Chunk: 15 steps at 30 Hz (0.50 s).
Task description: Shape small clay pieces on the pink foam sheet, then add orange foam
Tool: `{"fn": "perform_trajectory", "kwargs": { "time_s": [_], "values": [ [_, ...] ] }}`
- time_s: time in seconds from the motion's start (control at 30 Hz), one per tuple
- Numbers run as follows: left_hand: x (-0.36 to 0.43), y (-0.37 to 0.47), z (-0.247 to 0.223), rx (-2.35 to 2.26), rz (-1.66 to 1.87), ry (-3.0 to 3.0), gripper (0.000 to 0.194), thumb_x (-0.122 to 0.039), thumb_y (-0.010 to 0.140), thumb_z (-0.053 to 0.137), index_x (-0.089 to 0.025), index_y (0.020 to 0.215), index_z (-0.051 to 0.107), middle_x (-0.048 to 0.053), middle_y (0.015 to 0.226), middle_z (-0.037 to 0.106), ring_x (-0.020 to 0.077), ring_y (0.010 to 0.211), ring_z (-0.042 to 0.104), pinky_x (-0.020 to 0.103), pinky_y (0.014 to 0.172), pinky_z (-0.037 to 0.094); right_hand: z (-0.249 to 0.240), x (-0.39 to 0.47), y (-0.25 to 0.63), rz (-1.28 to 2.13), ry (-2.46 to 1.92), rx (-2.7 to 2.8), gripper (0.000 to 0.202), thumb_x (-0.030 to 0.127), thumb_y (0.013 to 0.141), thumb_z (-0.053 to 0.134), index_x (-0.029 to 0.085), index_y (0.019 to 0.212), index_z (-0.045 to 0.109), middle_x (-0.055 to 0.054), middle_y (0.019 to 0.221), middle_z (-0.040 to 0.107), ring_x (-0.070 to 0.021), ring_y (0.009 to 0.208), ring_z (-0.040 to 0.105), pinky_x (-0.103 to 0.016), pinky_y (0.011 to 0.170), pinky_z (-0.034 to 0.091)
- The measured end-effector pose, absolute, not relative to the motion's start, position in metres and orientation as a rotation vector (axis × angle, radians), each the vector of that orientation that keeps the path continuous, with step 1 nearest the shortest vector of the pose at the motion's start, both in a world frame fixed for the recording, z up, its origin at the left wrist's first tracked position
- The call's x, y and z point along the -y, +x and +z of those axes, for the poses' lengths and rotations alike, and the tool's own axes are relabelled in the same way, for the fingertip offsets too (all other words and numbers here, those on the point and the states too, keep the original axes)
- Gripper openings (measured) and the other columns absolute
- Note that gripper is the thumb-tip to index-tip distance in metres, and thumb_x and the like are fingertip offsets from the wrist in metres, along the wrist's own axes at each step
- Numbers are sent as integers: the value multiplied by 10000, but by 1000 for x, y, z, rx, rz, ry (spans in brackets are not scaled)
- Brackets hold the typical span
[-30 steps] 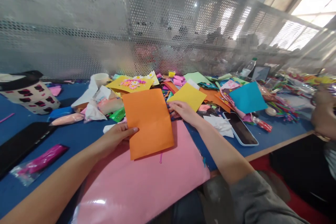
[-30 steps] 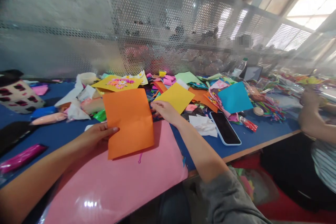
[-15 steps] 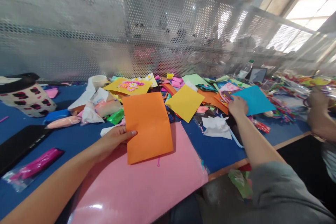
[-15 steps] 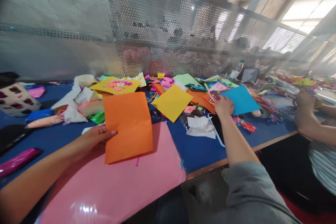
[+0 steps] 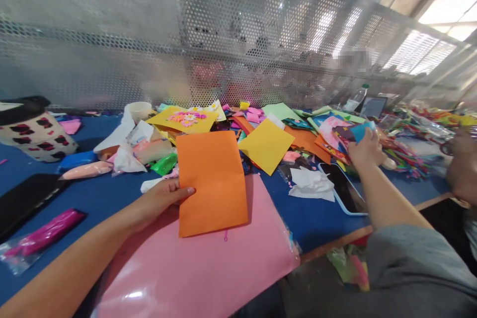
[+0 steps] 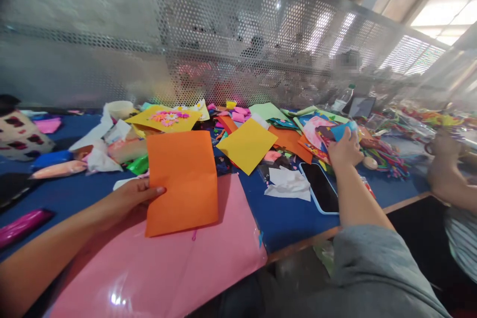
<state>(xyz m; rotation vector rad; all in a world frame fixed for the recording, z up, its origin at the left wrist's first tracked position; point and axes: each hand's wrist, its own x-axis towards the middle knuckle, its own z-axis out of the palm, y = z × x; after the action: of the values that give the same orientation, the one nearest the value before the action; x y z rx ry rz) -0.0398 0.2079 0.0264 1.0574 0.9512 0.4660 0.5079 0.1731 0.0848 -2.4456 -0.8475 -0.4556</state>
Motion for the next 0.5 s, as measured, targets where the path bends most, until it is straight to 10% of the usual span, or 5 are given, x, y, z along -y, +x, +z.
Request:
{"fn": "perform_trajectory", "kwargs": {
  "time_s": [0.27, 0.5],
  "values": [
    [-206, -40, 30, -891, 479, 1058, 433, -447, 705, 818, -188, 1046, 752, 133, 1080, 747, 312, 1024, 704, 413, 945, 548, 128, -182, 470, -421, -1503, 858, 453, 133, 816, 528, 94, 1264, 582, -196, 1279, 612, -298, 1209, 558, -481, 1076, 365],
    [-205, -42, 26, -970, 504, 1137, 468, -489, 684, 818, -170, 1017, 737, 134, 1043, 756, 295, 951, 724, 331, 785, 591, 117, -202, 408, 143, -1120, 991, 322, 367, 763, 644, 175, 1020, 671, -53, 990, 728, -204, 819, 691, -397, 789, 575]
  ]
}}
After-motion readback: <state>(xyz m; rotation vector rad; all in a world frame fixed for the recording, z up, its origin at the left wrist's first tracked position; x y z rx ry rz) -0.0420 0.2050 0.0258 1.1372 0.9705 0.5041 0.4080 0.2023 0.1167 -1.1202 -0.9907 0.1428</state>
